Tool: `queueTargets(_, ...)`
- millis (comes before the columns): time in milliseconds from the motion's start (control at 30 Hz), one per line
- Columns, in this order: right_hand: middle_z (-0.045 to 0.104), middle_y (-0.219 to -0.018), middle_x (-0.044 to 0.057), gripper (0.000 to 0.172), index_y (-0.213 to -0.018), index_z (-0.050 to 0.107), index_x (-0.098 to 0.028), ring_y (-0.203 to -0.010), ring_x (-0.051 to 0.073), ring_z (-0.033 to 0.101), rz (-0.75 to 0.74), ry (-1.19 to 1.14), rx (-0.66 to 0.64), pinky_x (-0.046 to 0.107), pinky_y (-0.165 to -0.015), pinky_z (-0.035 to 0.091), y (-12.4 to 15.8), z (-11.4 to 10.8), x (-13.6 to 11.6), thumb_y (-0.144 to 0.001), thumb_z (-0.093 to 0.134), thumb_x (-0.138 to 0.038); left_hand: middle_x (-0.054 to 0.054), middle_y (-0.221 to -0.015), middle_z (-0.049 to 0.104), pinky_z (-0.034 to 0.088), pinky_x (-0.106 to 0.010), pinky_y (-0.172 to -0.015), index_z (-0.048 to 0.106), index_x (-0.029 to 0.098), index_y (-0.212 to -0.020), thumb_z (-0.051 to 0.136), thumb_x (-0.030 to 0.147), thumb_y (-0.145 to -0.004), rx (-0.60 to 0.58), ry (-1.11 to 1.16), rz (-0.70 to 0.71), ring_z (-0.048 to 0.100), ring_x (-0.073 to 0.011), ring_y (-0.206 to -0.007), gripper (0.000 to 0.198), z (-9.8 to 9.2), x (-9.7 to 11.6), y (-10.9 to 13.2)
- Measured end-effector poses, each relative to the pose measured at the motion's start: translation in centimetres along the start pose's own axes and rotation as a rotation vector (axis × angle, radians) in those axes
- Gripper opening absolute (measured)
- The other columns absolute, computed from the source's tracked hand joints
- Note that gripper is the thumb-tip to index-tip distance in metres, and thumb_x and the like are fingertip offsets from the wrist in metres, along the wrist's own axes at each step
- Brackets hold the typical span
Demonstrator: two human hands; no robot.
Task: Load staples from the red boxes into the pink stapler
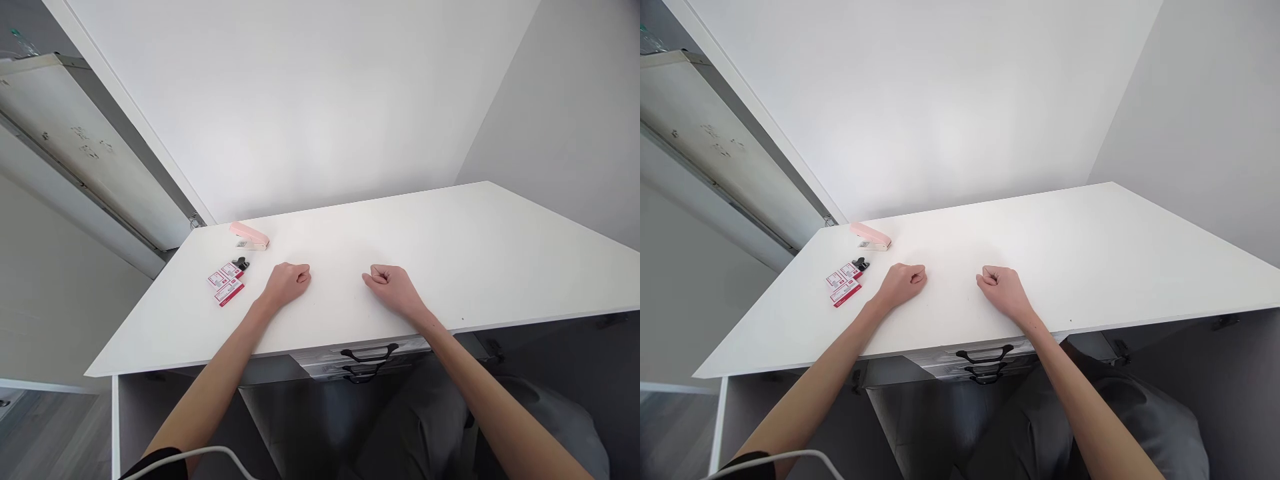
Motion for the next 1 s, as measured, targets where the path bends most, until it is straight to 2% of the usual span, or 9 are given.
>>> queueTargets(767, 0.017, -0.063, -0.006, 0.042, -0.066, 0.017, -0.024, -0.061, 0.012, 0.017, -0.014, 0.018, 0.013, 0.028, -0.055, 0.016, -0.32, -0.02, -0.17, -0.084, 0.055, -0.027, 0.004, -0.059, 0.015, 0.016, -0.033, -0.06, 0.017, 0.021, -0.067, 0.047, 0.013, -0.077, 0.018, 0.003, 0.027, 0.013, -0.0148, -0.059, 0.033, -0.08, -0.03, -0.16)
queueTargets(900, 0.017, -0.063, -0.006, 0.042, -0.066, 0.017, -0.024, -0.061, 0.012, 0.017, -0.012, 0.016, 0.007, 0.028, -0.055, 0.016, -0.22, -0.01, -0.14, -0.084, 0.055, -0.027, 0.005, -0.057, 0.018, 0.017, -0.033, -0.06, 0.019, 0.021, -0.066, 0.049, 0.013, -0.077, 0.045, 0.0, -0.009, 0.014, -0.0143, -0.057, 0.033, -0.13, -0.24, -0.09)
queueTargets(1000, 0.018, -0.062, -0.006, 0.042, -0.066, 0.017, -0.024, -0.061, 0.012, 0.017, -0.011, 0.019, 0.004, 0.028, -0.054, 0.016, -0.18, -0.01, -0.12, -0.084, 0.055, -0.027, 0.005, -0.056, 0.025, 0.019, -0.032, -0.059, 0.021, 0.022, -0.066, 0.049, 0.012, -0.077, 0.107, -0.011, -0.075, 0.019, -0.0137, -0.056, 0.032, -0.56, -0.46, -0.05)
Point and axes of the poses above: each hand's wrist, its own y-axis away from the middle knuckle, its own z-axis out of the palm, x = y × z, the point moved 5 cm from there along -y, towards the middle knuckle
